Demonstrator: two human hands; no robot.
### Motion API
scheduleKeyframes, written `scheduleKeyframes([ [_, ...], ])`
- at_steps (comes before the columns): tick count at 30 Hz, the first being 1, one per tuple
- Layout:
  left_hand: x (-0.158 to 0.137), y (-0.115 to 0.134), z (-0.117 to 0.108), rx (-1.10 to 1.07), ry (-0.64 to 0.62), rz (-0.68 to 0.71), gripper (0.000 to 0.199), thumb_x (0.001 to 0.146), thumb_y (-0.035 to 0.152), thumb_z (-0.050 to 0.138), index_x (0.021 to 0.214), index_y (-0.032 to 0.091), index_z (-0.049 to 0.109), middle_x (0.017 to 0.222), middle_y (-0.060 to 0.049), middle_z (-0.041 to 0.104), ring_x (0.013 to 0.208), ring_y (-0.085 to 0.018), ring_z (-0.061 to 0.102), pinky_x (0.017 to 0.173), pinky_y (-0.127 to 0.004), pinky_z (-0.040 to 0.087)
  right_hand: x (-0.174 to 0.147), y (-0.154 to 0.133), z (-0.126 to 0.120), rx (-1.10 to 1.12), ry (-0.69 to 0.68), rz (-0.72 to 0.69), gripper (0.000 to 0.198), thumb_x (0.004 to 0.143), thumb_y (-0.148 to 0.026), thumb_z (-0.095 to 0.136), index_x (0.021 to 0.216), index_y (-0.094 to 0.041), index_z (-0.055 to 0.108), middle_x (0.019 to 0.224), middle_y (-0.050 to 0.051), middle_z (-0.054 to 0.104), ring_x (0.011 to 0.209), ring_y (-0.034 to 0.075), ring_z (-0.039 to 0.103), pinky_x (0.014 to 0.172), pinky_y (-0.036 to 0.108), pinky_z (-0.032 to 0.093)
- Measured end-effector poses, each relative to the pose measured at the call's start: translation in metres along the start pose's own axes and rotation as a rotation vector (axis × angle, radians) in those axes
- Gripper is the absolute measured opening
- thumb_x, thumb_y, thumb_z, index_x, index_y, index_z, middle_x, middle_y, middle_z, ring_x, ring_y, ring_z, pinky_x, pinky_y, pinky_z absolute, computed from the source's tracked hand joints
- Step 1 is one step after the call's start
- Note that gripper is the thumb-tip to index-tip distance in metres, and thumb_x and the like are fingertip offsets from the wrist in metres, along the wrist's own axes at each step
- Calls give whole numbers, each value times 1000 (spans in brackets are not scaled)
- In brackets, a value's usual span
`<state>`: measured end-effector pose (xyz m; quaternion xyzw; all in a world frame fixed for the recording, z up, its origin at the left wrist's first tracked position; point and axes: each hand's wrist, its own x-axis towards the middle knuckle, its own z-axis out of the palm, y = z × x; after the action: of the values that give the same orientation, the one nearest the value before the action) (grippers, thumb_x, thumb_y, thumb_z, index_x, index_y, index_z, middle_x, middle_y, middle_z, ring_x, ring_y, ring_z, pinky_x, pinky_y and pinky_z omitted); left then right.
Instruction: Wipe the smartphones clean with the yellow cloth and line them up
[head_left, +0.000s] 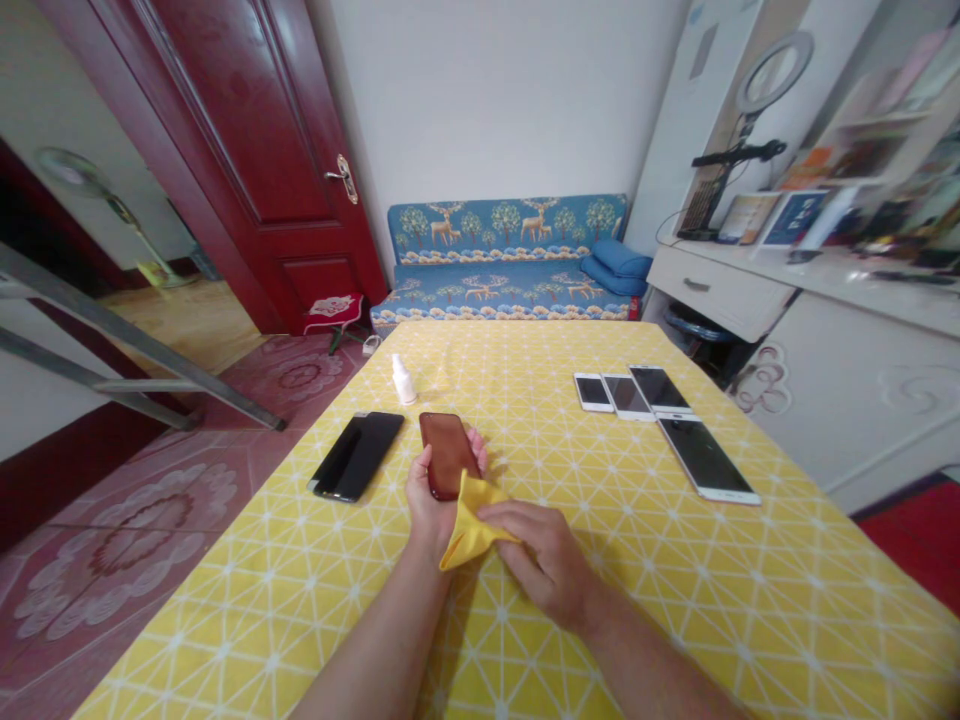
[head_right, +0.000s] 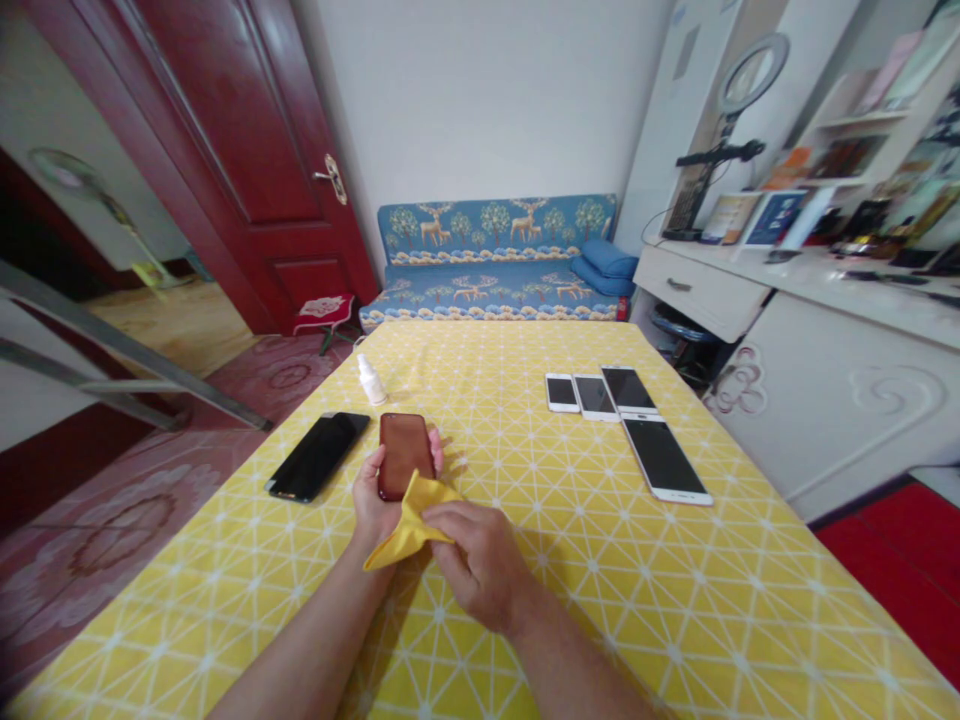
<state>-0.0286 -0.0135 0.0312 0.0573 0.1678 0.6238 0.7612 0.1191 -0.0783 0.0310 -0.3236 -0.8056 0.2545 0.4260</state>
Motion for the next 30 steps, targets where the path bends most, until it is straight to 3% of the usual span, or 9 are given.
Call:
scheduleKeyframes([
  [3, 6, 5, -1, 102, 44, 189, 48, 87, 51, 45, 116, 16, 61, 102, -13, 66, 77, -19, 64, 58, -27, 50, -2, -6, -2, 66, -101, -24, 40, 93, -47, 41, 84, -19, 67, 74, 5, 67, 71, 18, 64, 70, 31, 51],
  [6, 10, -2, -1, 291, 128, 316, 42, 86, 49, 52, 114, 19, 62, 102, -8, 67, 67, -12, 61, 50, -21, 45, -4, 0, -3, 141, 59, 49, 45, 92, -56, 38, 96, -20, 65, 83, 6, 65, 72, 17, 62, 67, 30, 49],
  [9, 10, -17, -2, 475, 104, 311, 48, 80, 33, 65, 127, 26, 56, 116, -4, 65, 81, -11, 64, 63, -19, 48, -2, 13, -2, 183, 270, 260, 43, 91, -48, 46, 125, -22, 51, 105, 8, 62, 76, 16, 62, 66, 29, 50],
  [11, 9, -29, -5, 567, 3, 259, 64, 75, 24, 69, 135, 30, 48, 124, -3, 62, 100, -15, 63, 82, -24, 48, 0, 23, -1, 200, 349, 377, 60, 87, -47, 54, 139, -24, 35, 121, 11, 55, 88, 19, 63, 69, 31, 52],
  [14, 5, -42, -9, 673, -172, 158, 66, 74, 20, 68, 137, 27, 48, 128, -6, 61, 118, -23, 55, 102, -35, 38, 4, 37, -3, 153, 451, 481, 82, 78, -45, 65, 145, -22, 22, 136, 14, 45, 113, 25, 56, 86, 38, 51],
  [17, 0, -47, -9, 715, -304, 55, 61, 77, 23, 65, 136, 26, 49, 133, -9, 57, 124, -27, 51, 106, -42, 33, 5, 45, -10, -39, 518, 574, 85, 72, -41, 68, 143, -17, 27, 137, 16, 44, 125, 28, 47, 102, 44, 41],
  [22, -4, -46, -3, 848, -401, 19, 58, 77, 26, 67, 133, 28, 52, 142, -7, 49, 132, -28, 42, 110, -43, 29, 4, 41, -22, -589, 319, 662, 75, 72, -27, 63, 141, -12, 37, 134, 19, 44, 119, 34, 49, 96, 46, 44],
  [25, -3, -44, -4, 924, -458, 39, 58, 80, 28, 65, 136, 27, 49, 141, -7, 50, 133, -26, 41, 112, -44, 25, 2, 39, -24, -835, 232, 680, 64, 73, -26, 62, 133, -10, 50, 136, 21, 43, 124, 37, 42, 101, 49, 37],
  [30, 1, -45, -12, 1052, -309, 22, 55, 79, 29, 67, 132, 26, 54, 137, -10, 54, 131, -26, 44, 110, -44, 29, -3, 46, -34, -975, 113, 787, 58, 82, -26, 51, 135, -3, 47, 145, 23, 36, 132, 35, 35, 106, 46, 29],
])
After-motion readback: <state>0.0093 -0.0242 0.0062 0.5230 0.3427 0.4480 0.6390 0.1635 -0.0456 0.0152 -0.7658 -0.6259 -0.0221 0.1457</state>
